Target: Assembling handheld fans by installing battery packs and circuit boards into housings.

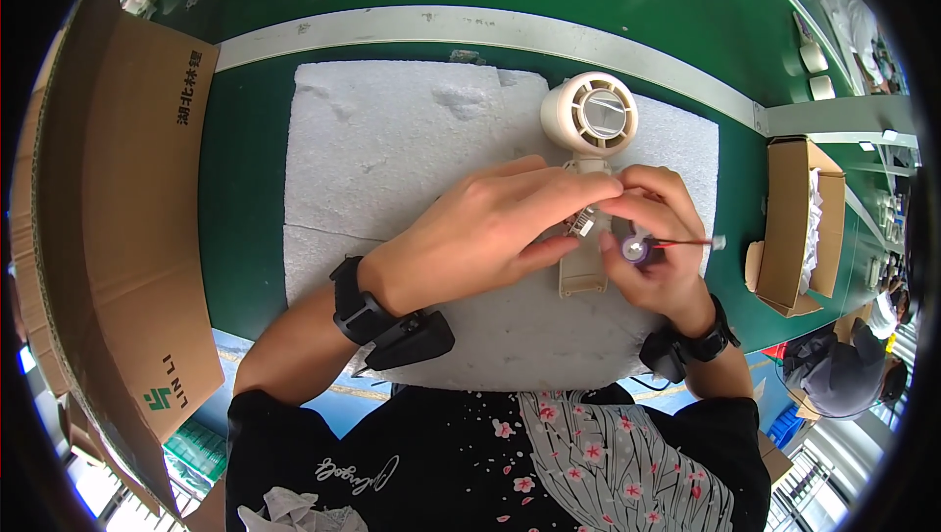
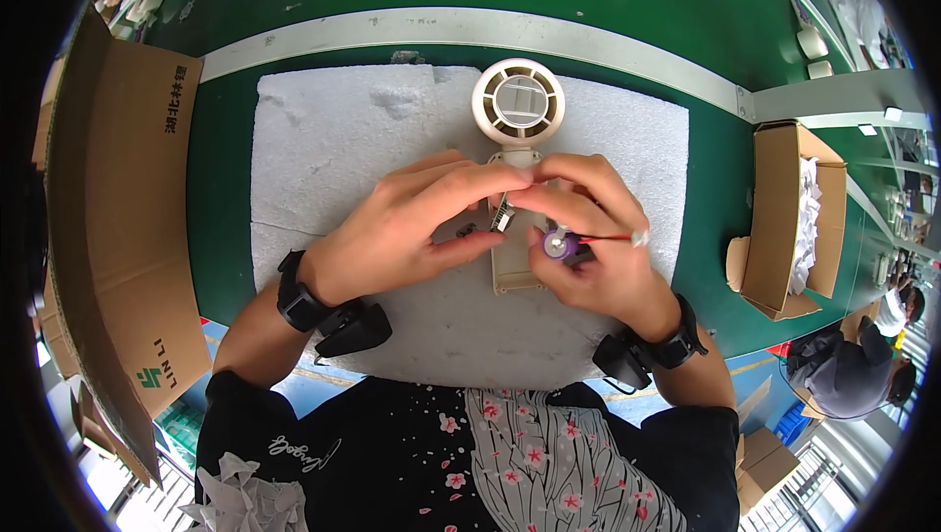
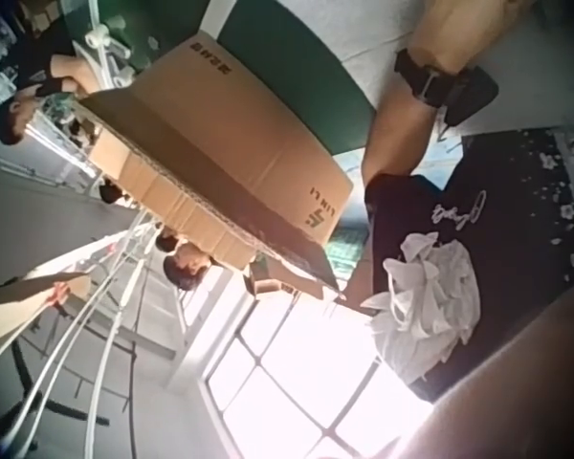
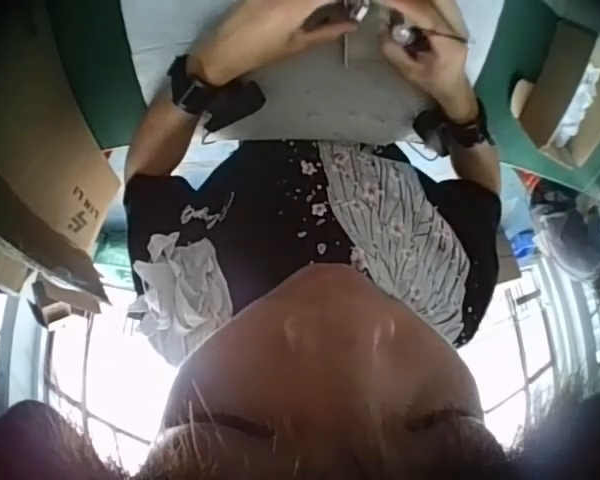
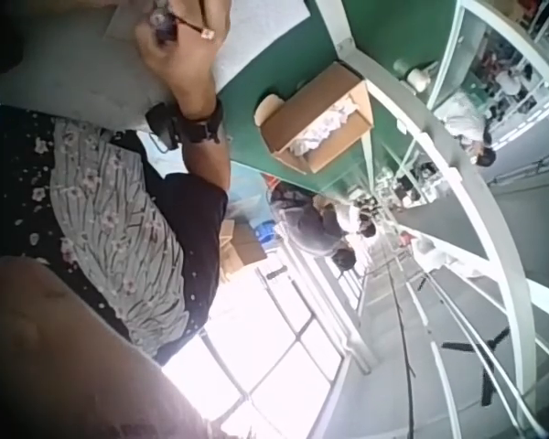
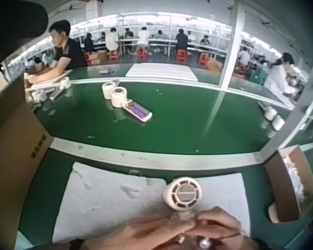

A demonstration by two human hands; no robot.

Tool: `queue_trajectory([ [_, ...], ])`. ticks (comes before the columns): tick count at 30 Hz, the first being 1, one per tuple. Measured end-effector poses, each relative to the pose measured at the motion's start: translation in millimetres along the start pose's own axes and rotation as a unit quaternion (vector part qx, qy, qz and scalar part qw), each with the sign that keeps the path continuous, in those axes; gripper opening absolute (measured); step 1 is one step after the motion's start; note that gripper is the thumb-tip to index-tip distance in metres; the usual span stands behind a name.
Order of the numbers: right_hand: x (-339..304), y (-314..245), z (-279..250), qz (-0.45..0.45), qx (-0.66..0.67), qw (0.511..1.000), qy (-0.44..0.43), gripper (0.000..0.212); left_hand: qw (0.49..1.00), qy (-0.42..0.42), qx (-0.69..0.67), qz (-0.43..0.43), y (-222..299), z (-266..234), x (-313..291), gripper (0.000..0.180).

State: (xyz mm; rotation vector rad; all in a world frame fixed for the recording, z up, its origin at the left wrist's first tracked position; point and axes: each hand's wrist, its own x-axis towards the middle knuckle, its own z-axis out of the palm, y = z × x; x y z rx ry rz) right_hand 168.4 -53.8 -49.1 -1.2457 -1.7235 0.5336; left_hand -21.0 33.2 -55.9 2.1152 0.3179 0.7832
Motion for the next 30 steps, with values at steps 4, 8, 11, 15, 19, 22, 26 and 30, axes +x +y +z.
queue_trajectory([
  [4, 1.9, 2.0, 0.0, -0.047, -0.079, 0.995, -0.026, 0.043, 1.0, 0.003, -0.023, -0.008, -0.4, 2.7, -0.2, 0.061],
  [8, 4.8, 4.7, 1.0, -0.075, -0.103, 0.991, -0.027, 0.039, 1.0, 0.002, -0.017, -0.005, -1.1, 2.8, 0.1, 0.065],
  [11, 3.4, 6.2, 0.5, -0.076, -0.102, 0.992, -0.025, 0.036, 1.0, 0.003, -0.03, -0.001, -0.2, 2.1, 1.0, 0.066],
  [15, 0.3, 6.4, -1.4, -0.05, -0.088, 0.994, -0.029, 0.035, 1.0, -0.007, -0.023, -0.02, -0.7, 2.2, -0.8, 0.066],
  [19, 0.4, 4.5, -3.0, -0.023, -0.087, 0.996, -0.028, 0.035, 1.0, -0.001, -0.023, -0.017, -2.0, 2.6, -0.6, 0.066],
  [22, 0.6, 4.4, -2.9, -0.022, -0.091, 0.995, -0.025, 0.035, 0.999, 0.011, -0.028, -0.027, -0.4, 3.1, -0.4, 0.065],
  [26, -0.9, 4.4, -2.4, 0.0, -0.087, 0.996, -0.024, 0.034, 0.998, 0.024, -0.039, -0.045, 0.5, 4.3, -1.2, 0.063],
  [30, -1.0, 3.7, -1.9, 0.02, -0.084, 0.996, -0.02, 0.033, 0.997, 0.05, -0.028, -0.055, 0.2, 6.1, -1.5, 0.063],
])
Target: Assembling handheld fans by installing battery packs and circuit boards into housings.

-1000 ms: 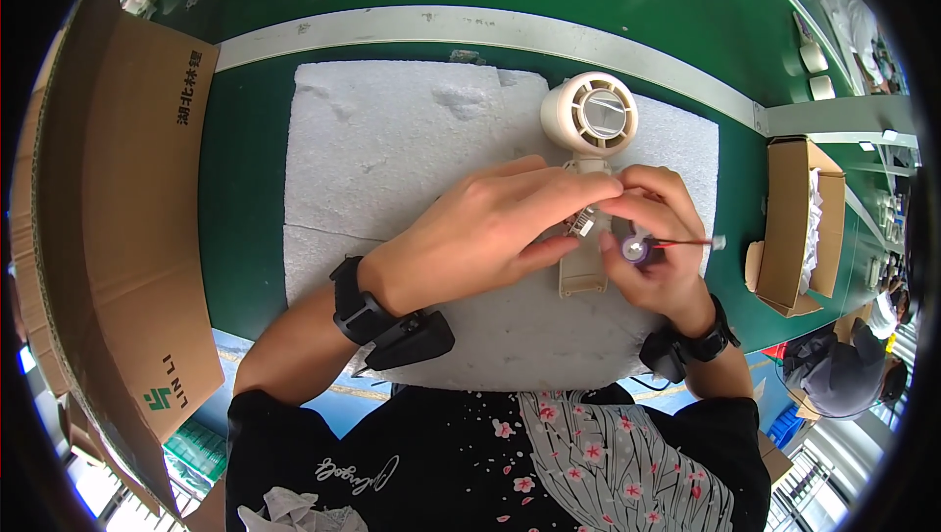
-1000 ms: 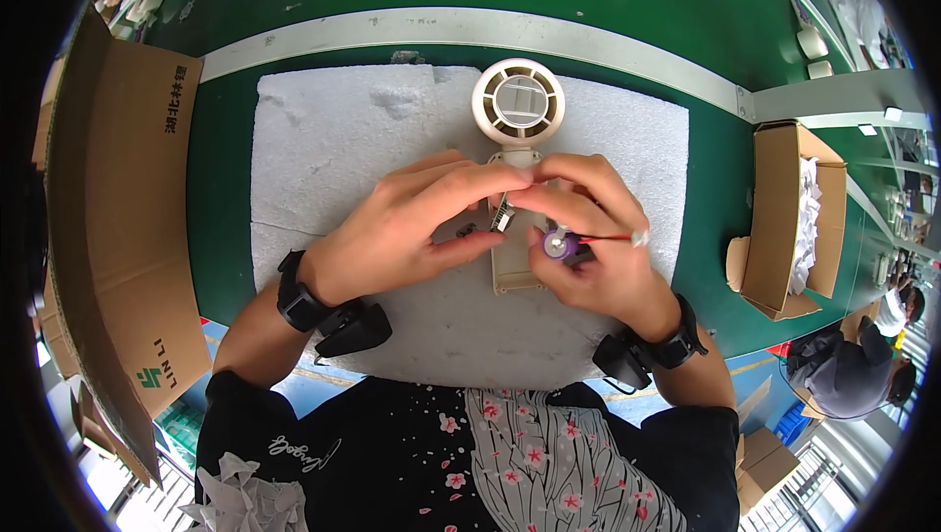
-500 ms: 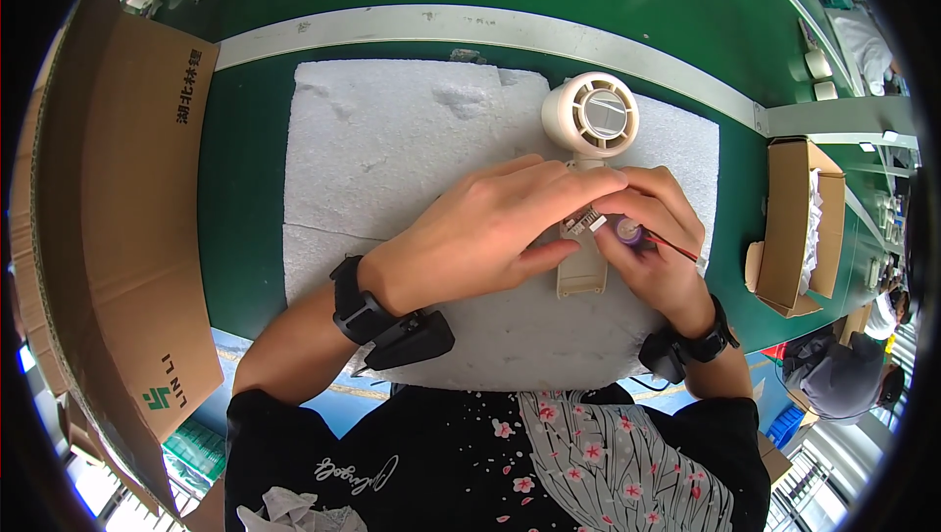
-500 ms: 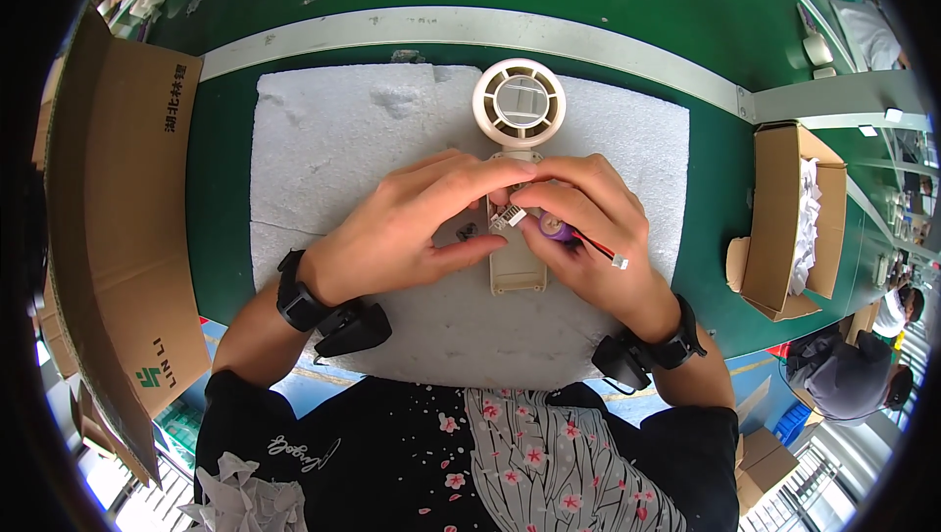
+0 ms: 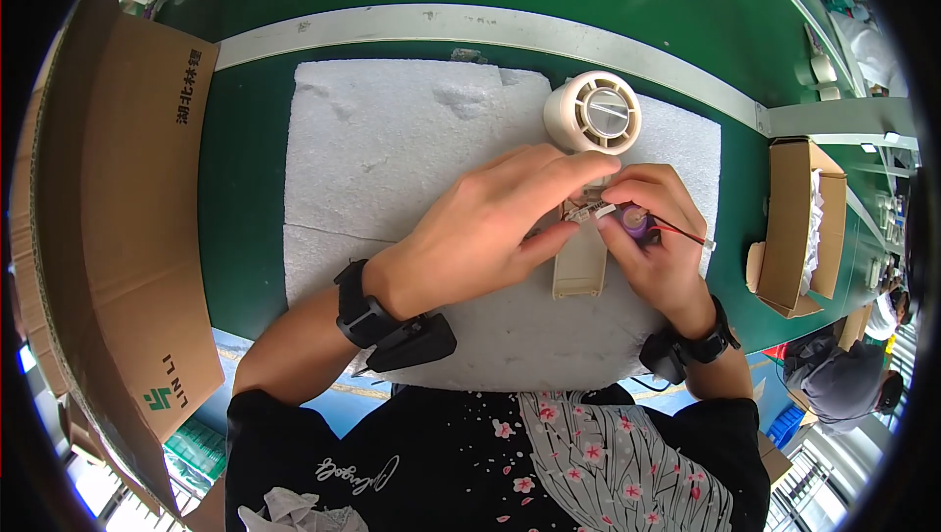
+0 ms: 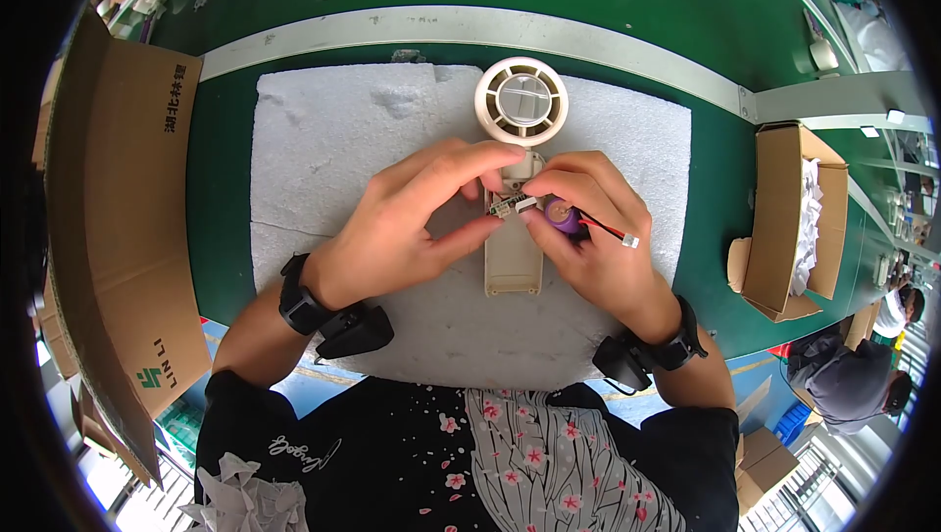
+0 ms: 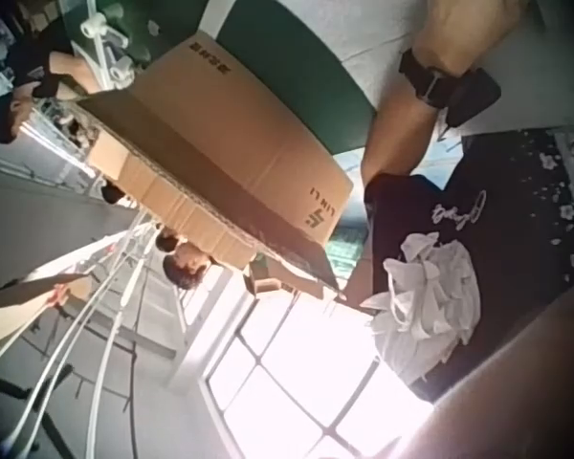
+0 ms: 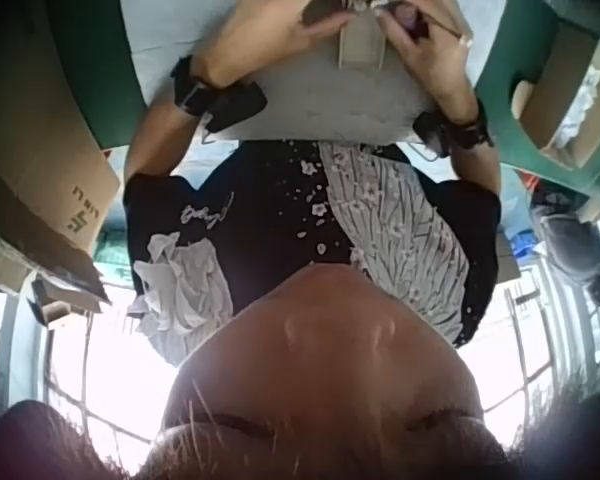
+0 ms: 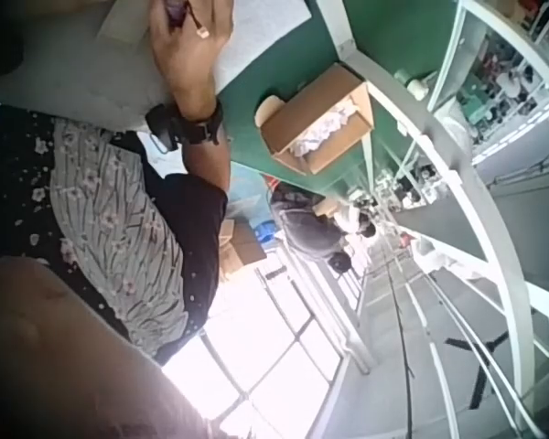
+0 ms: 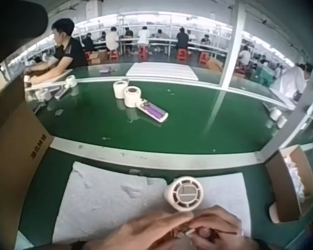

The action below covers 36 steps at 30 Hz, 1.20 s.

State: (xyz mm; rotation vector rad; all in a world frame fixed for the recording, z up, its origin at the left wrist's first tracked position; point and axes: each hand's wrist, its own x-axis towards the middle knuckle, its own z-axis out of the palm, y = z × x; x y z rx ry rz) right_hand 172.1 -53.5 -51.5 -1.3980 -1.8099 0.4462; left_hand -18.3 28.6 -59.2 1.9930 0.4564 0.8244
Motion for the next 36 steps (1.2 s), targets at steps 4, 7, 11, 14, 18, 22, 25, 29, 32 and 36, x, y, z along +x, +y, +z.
queue_trajectory([
  [4, 0.6, -1.8, -0.3, 0.013, 0.009, 1.0, -0.004, 0.031, 0.999, 0.025, 0.033, -0.034, 3.1, 0.0, 0.2, 0.064],
  [7, 0.9, -3.2, -0.4, 0.024, 0.001, 1.0, -0.009, 0.03, 0.998, 0.029, 0.04, -0.048, 2.5, 1.3, -0.2, 0.065],
  [11, 0.3, -2.7, 0.7, 0.023, -0.002, 1.0, -0.003, 0.029, 0.999, 0.02, 0.021, -0.038, -1.2, 1.6, 0.2, 0.066],
  [14, 0.6, -3.5, 0.6, 0.025, -0.011, 1.0, 0.002, 0.028, 0.999, 0.012, 0.005, -0.029, -2.1, -0.2, 0.4, 0.066],
  [18, 0.4, -3.7, 2.1, 0.042, -0.01, 0.999, 0.014, 0.028, 0.998, -0.006, -0.015, -0.058, -0.5, -1.7, 0.8, 0.065],
  [22, 1.3, -2.6, 2.1, 0.039, -0.005, 0.999, 0.027, 0.028, 0.996, -0.006, -0.062, -0.06, -2.4, -1.5, 0.2, 0.062],
  [25, 2.8, -1.8, 1.8, 0.033, -0.005, 0.999, 0.035, 0.028, 0.994, -0.013, -0.09, -0.058, -4.4, -2.3, -0.2, 0.058],
  [29, 3.3, -1.6, 1.4, 0.035, -0.006, 0.999, 0.041, 0.028, 0.993, -0.024, -0.085, -0.077, -3.6, -2.9, 0.1, 0.054],
  [32, 3.0, -1.4, 1.7, 0.044, -0.006, 0.998, 0.038, 0.028, 0.992, -0.017, -0.093, -0.079, -3.5, -1.4, 1.1, 0.055],
  [36, 3.3, -1.3, 2.5, 0.054, 0.001, 0.998, 0.038, 0.028, 0.994, -0.014, -0.074, -0.082, -3.5, 0.6, 1.5, 0.056],
])
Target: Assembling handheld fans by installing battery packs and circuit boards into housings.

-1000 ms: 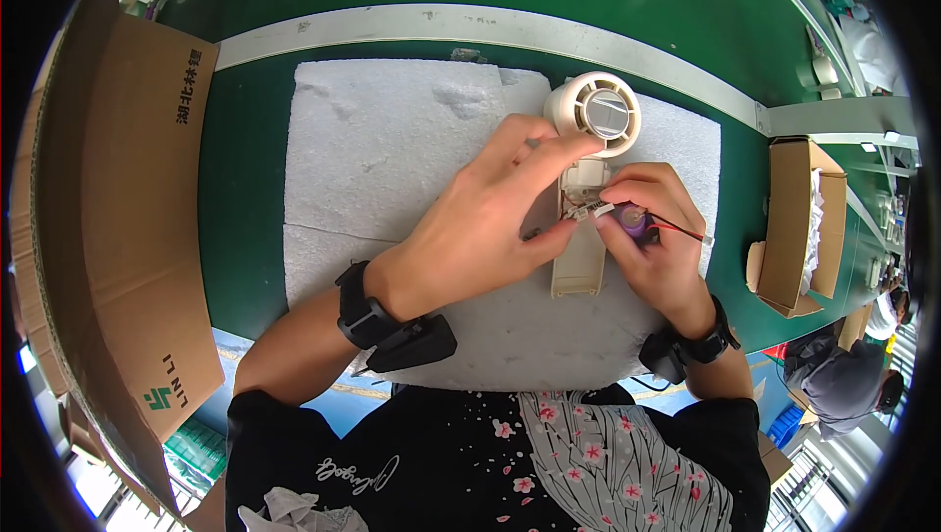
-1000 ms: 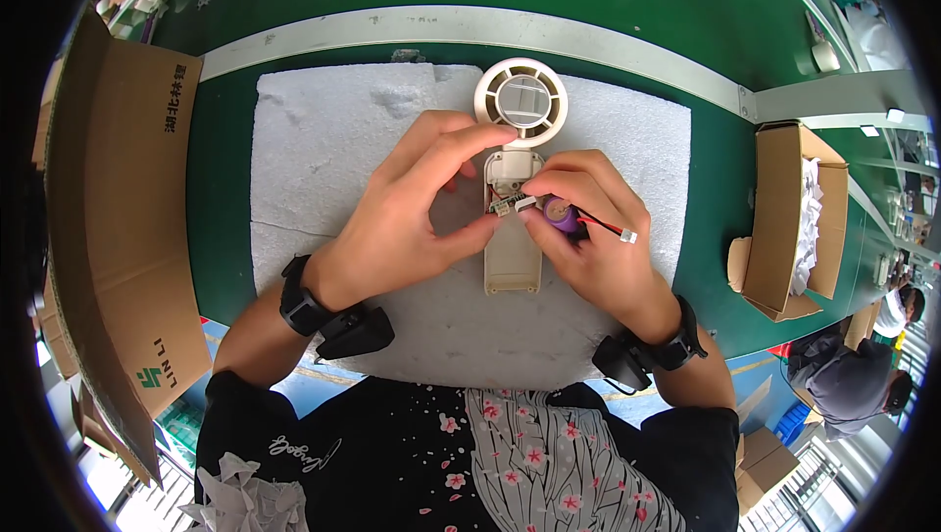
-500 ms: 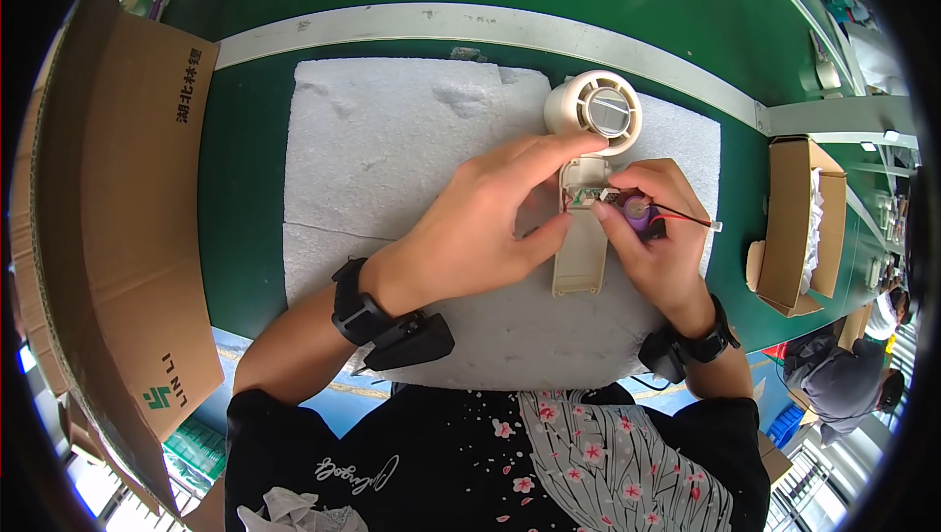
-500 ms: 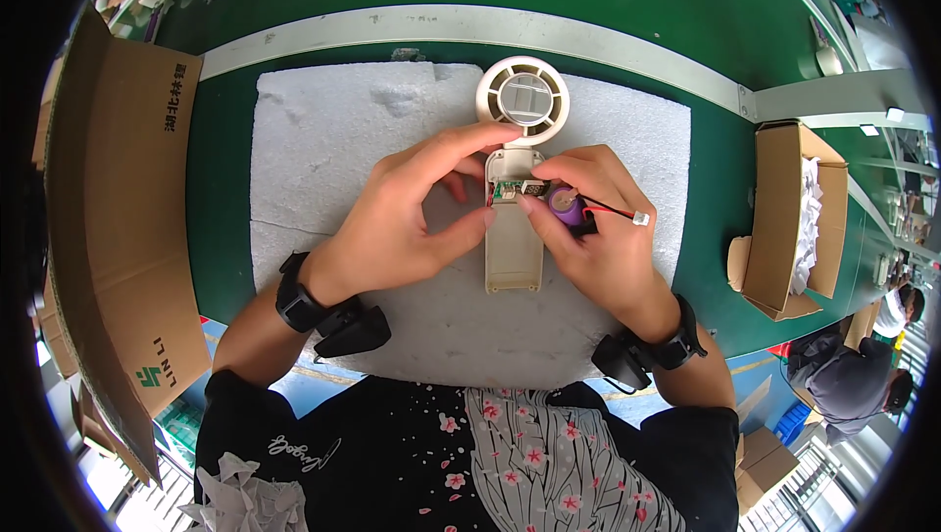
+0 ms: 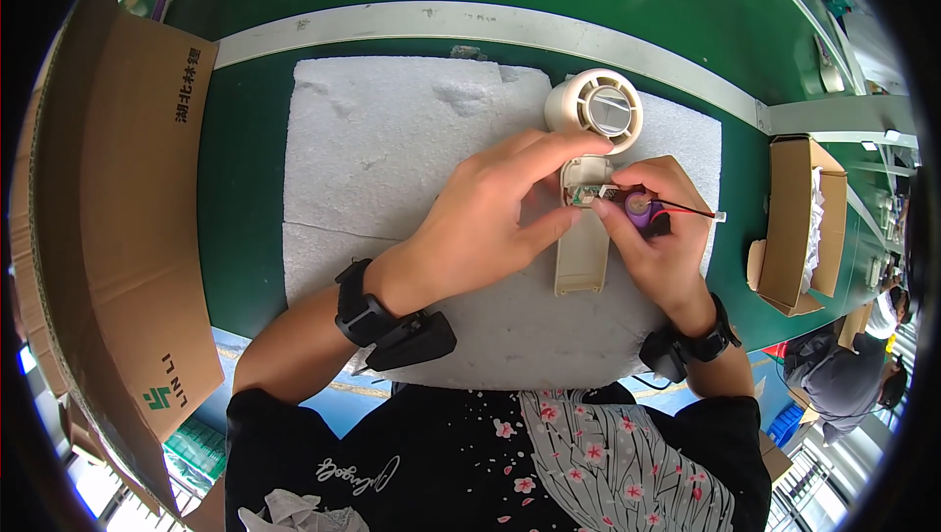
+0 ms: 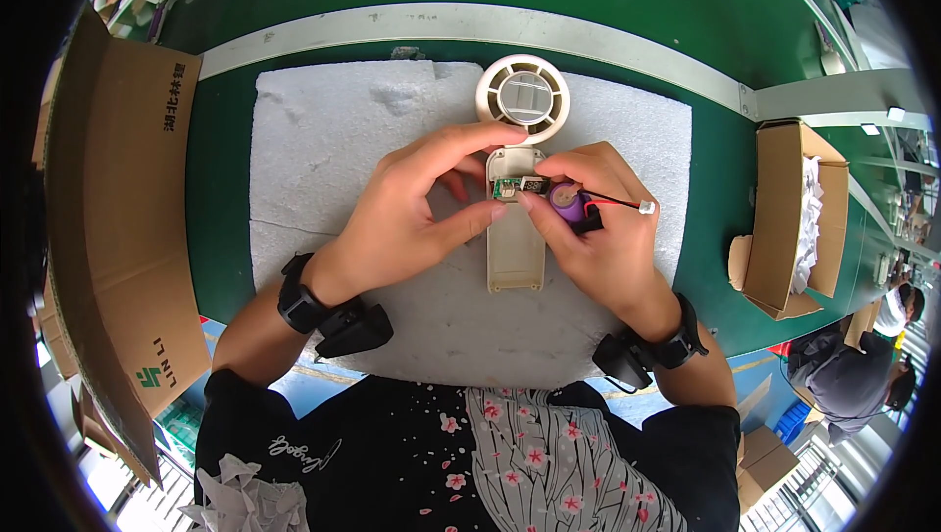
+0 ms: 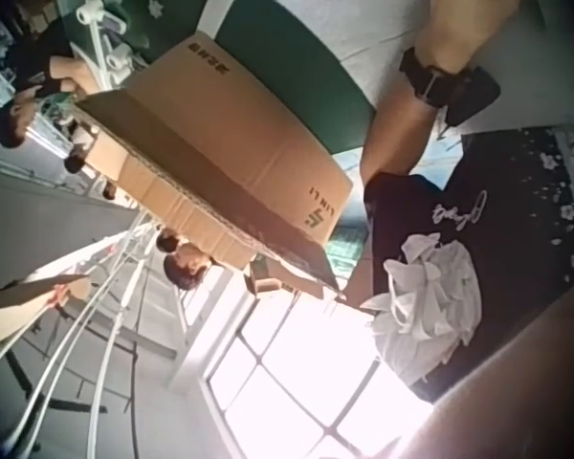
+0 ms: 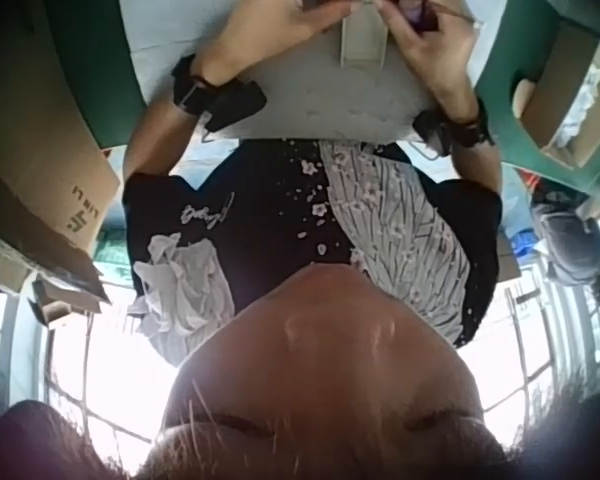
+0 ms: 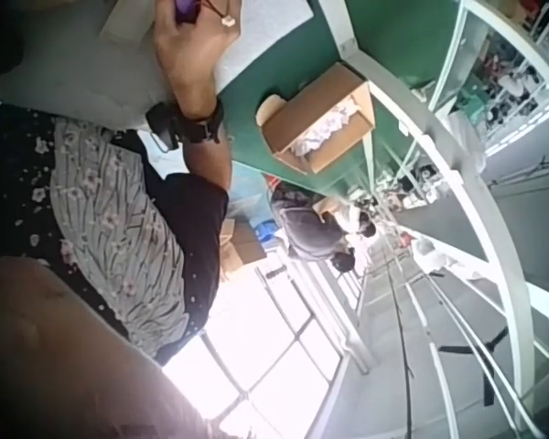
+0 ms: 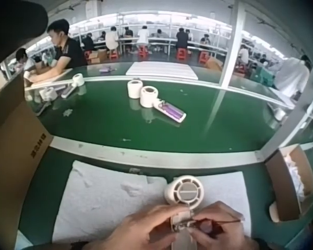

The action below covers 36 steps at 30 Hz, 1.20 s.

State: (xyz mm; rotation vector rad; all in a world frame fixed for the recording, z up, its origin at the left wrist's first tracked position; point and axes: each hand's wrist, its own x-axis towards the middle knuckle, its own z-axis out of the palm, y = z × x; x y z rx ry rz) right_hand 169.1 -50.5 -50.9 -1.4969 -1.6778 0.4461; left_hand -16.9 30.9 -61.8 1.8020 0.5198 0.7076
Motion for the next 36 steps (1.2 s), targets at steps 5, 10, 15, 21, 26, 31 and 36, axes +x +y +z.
queue_trajectory([
  [5, 0.6, -0.3, 0.2, -0.034, -0.009, 0.999, 0.001, 0.028, 1.0, 0.007, 0.029, -0.009, 2.2, 3.1, 0.5, 0.059],
  [10, 0.2, -1.6, -0.4, -0.044, -0.011, 0.999, -0.001, 0.027, 1.0, 0.006, 0.023, -0.001, 2.9, 2.1, -0.3, 0.06],
  [15, 0.5, -2.1, -1.6, -0.031, -0.009, 0.999, -0.007, 0.025, 1.0, -0.001, 0.009, 0.012, 1.6, -0.5, -0.1, 0.061],
  [21, 0.3, -1.3, -0.7, -0.029, -0.013, 0.999, 0.003, 0.024, 1.0, 0.003, 0.011, 0.004, 0.4, 0.8, 0.4, 0.06],
  [26, 0.8, -0.9, 0.7, -0.03, -0.022, 0.999, 0.01, 0.025, 0.999, 0.01, 0.031, 0.004, 0.9, 2.6, 0.9, 0.059],
  [31, 2.3, -1.4, 1.0, -0.046, -0.034, 0.998, 0.019, 0.025, 0.999, 0.027, 0.04, 0.002, 2.0, 5.6, 0.7, 0.059],
  [36, 1.9, -1.3, 3.7, -0.053, -0.046, 0.997, 0.028, 0.025, 0.999, 0.031, 0.042, -0.006, 2.1, 6.6, 0.4, 0.058],
])
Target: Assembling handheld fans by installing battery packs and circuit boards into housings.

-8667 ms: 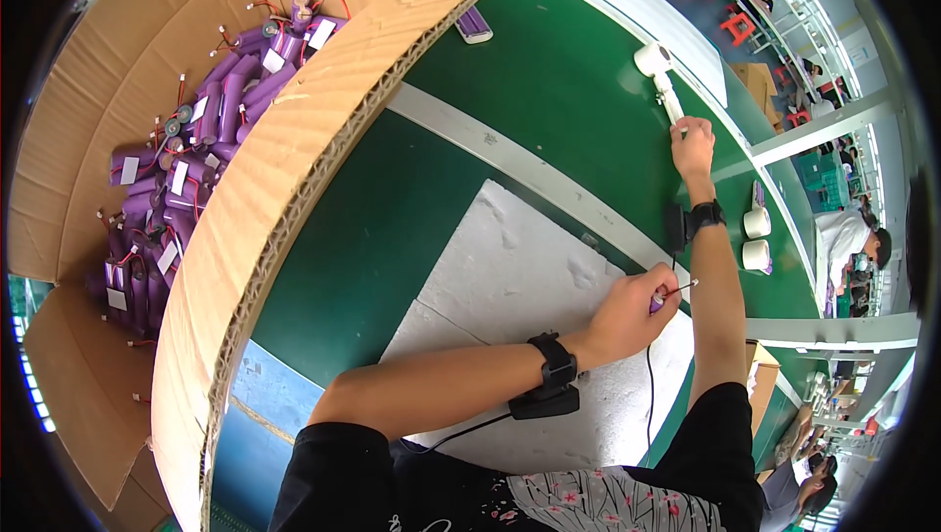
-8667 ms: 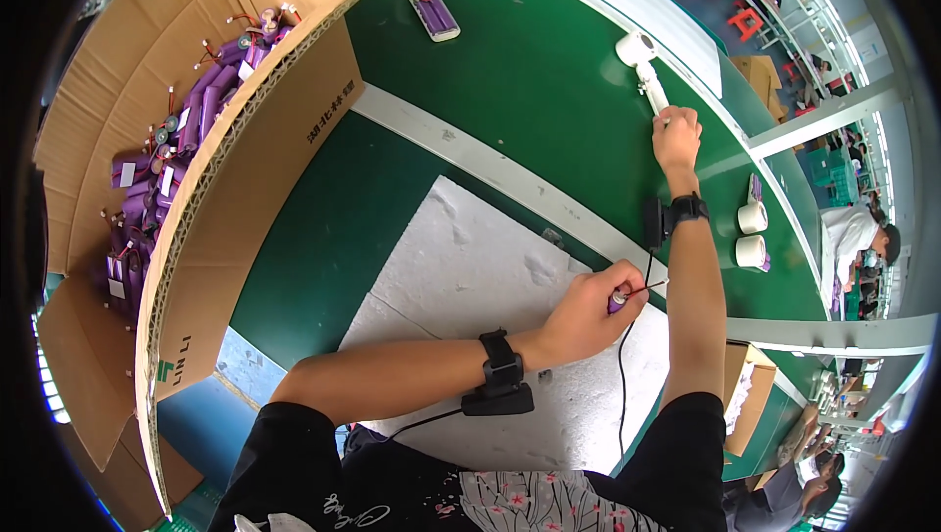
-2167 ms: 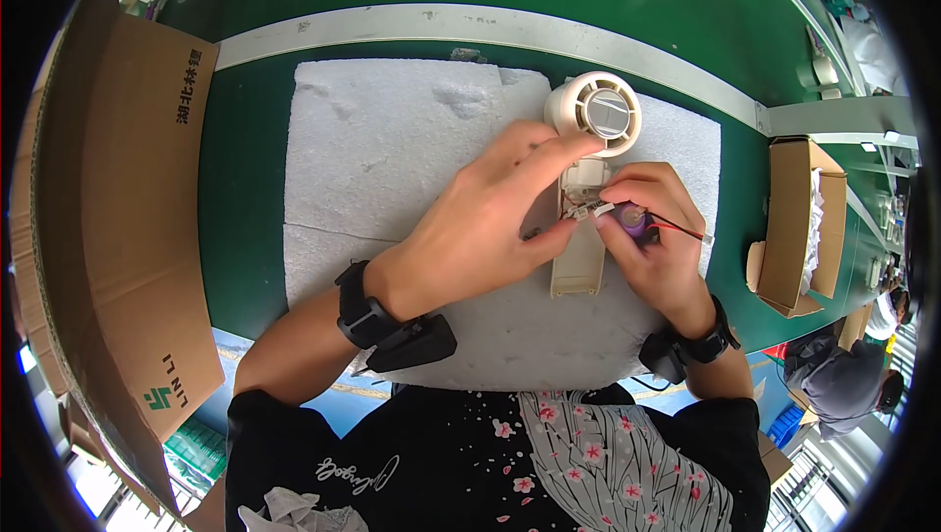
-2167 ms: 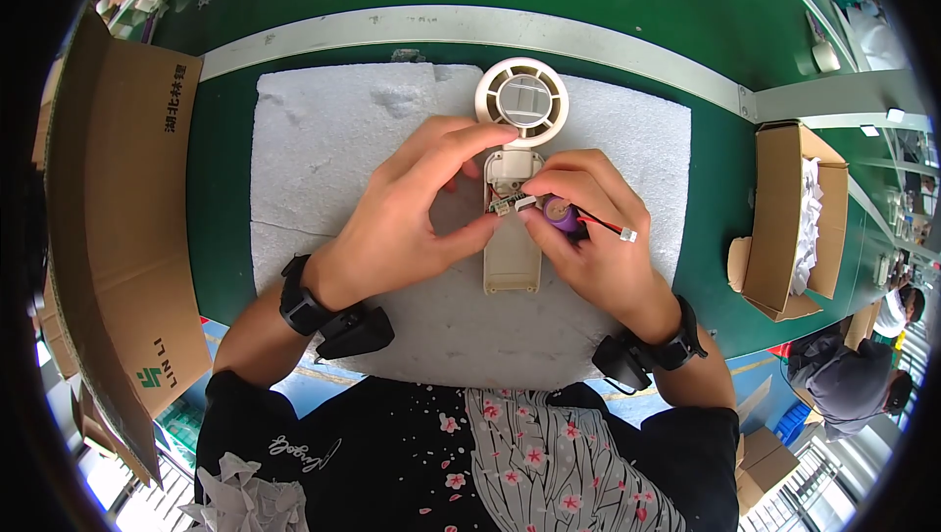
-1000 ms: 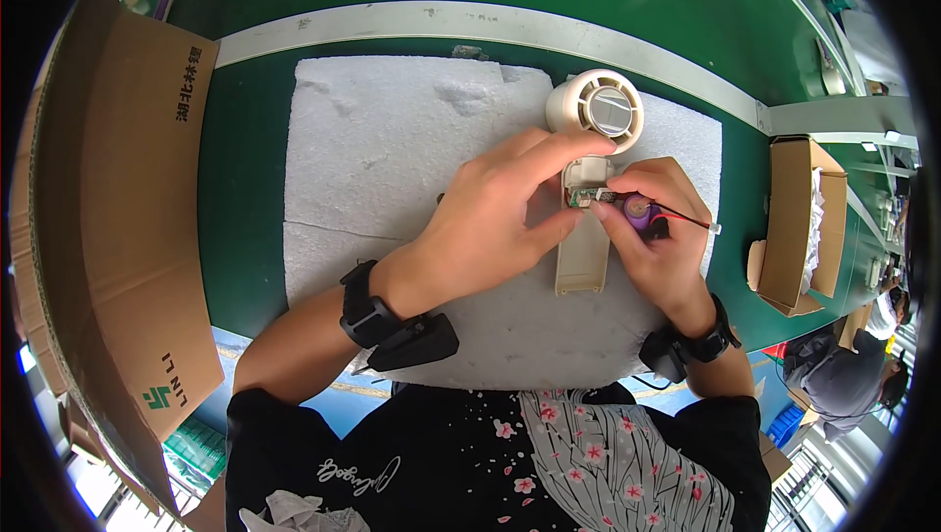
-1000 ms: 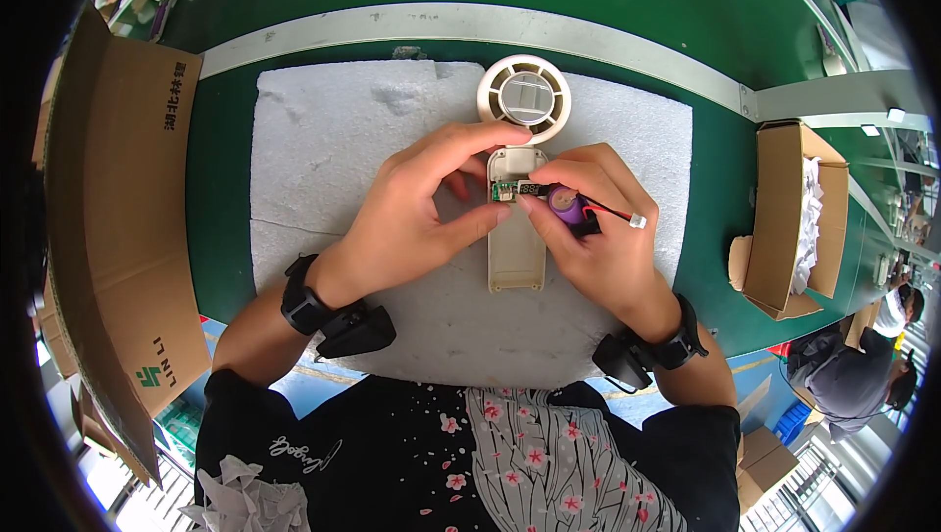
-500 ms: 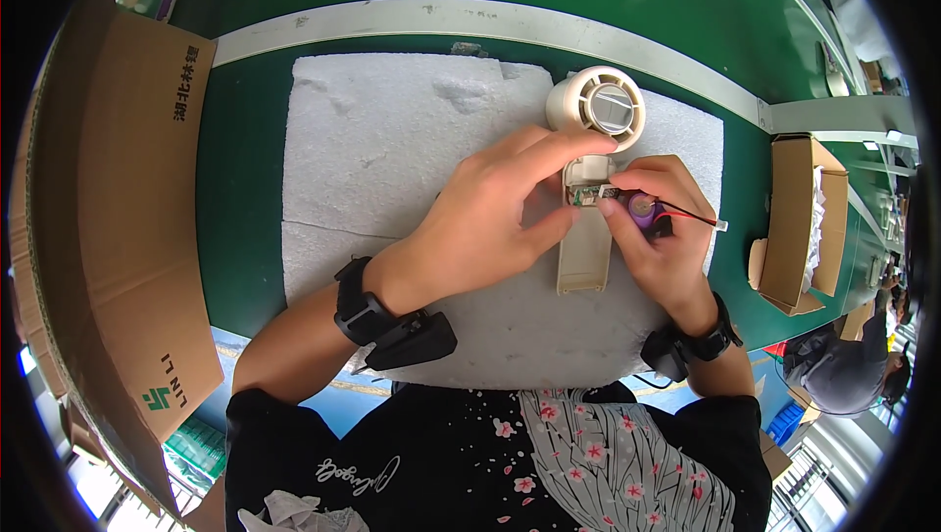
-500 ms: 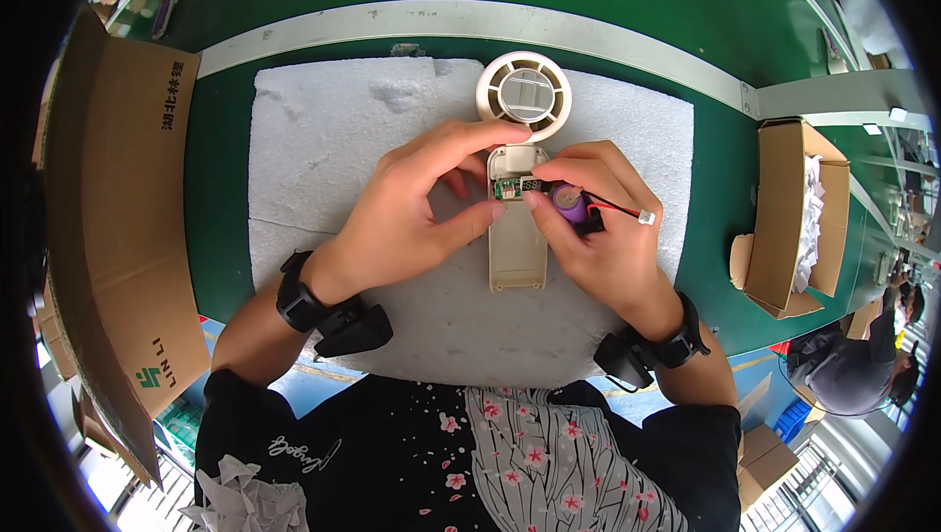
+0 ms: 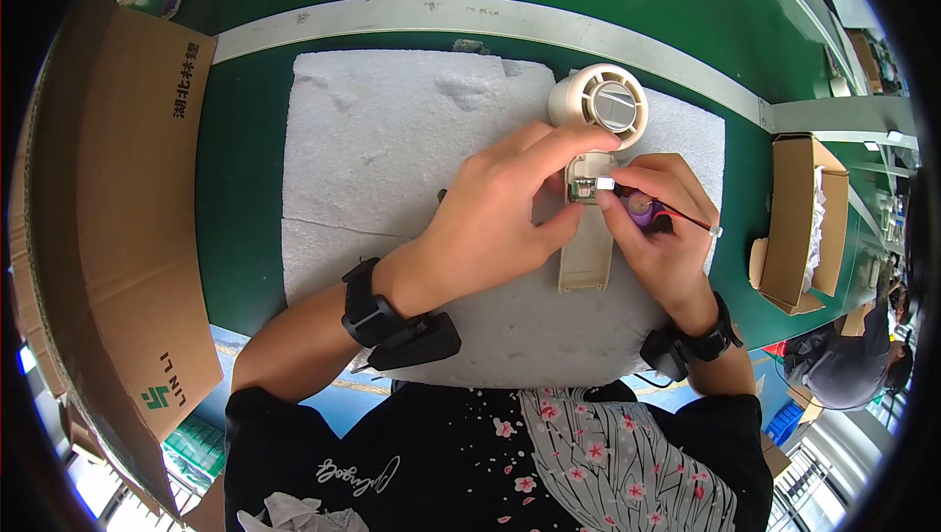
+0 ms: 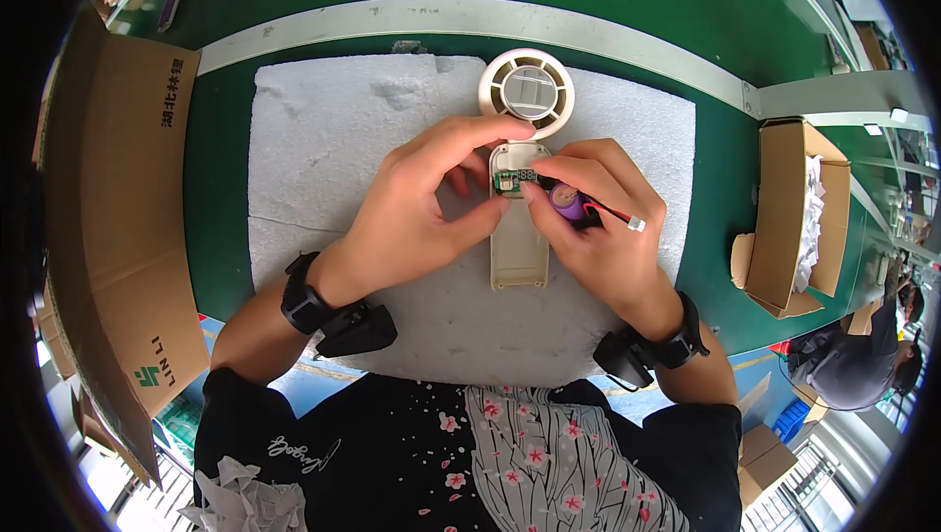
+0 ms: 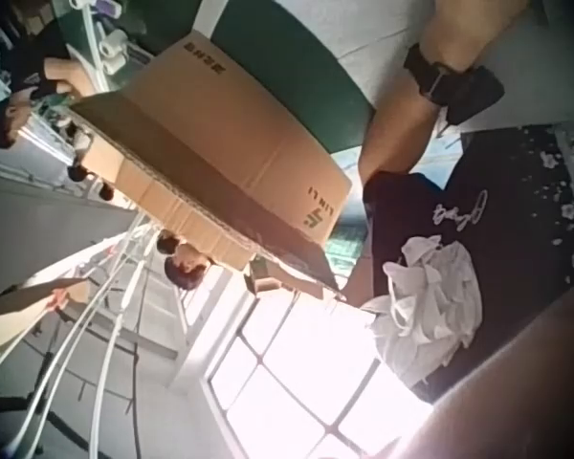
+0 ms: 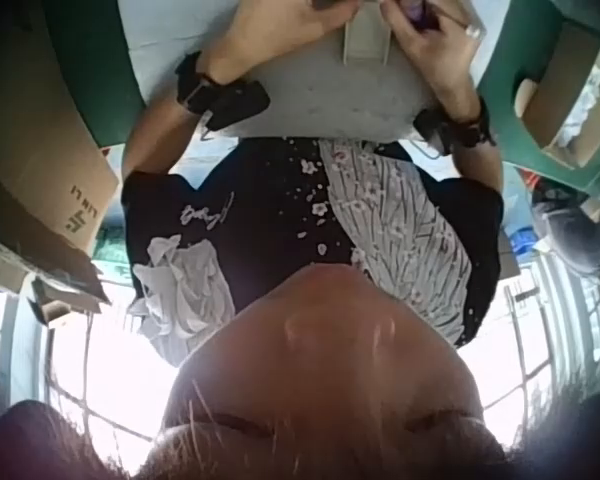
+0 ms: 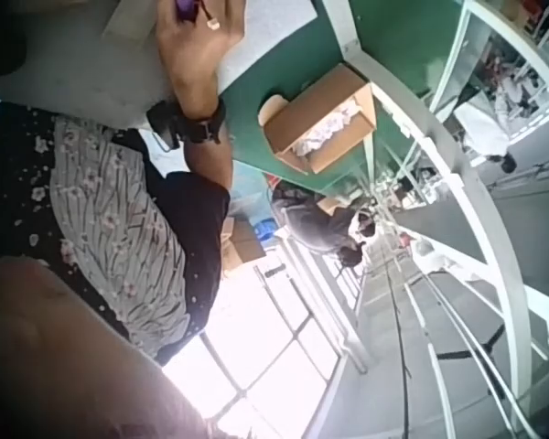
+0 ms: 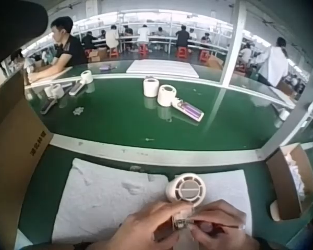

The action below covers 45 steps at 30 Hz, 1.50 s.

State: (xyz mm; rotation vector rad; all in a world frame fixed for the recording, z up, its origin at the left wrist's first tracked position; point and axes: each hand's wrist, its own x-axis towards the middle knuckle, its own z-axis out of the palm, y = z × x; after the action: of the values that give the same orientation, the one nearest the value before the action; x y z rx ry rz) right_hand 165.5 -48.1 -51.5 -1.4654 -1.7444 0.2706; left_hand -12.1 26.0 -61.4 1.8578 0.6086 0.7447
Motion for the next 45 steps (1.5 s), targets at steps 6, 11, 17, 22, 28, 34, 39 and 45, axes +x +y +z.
queue_trajectory([
  [6, -1, 0, 0, -0.01, -0.015, 1.0, 0.007, 0.026, 1.0, -0.002, -0.002, 0.002, 0, 0, 0, 0.058],
  [11, -1, 0, 0, -0.015, -0.013, 1.0, 0.004, 0.025, 1.0, -0.004, 0.004, 0.005, 0, -1, 0, 0.059],
  [17, 0, -2, -1, -0.031, -0.019, 0.999, -0.004, 0.025, 1.0, -0.007, 0.005, 0.001, 1, -1, 0, 0.058],
  [22, -1, -3, -2, -0.019, -0.017, 1.0, -0.008, 0.025, 1.0, -0.01, -0.004, 0.001, 0, -1, 0, 0.058],
  [28, 0, -4, -2, -0.01, -0.016, 1.0, -0.015, 0.024, 0.999, 0.003, -0.026, 0.02, -2, -1, 1, 0.051],
  [34, 3, -6, -3, 0.033, -0.02, 0.999, -0.01, 0.026, 0.999, 0.006, -0.013, 0.045, -6, -3, 3, 0.037],
  [39, 2, -4, -7, 0.153, 0.051, 0.986, -0.045, 0.03, 0.997, -0.016, 0.045, 0.067, -7, -6, 2, 0.032],
  [45, 5, 0, -19, 0.231, 0.229, 0.944, -0.06, 0.014, 0.998, -0.043, 0.019, 0.035, -4, -7, 4, 0.033],
])
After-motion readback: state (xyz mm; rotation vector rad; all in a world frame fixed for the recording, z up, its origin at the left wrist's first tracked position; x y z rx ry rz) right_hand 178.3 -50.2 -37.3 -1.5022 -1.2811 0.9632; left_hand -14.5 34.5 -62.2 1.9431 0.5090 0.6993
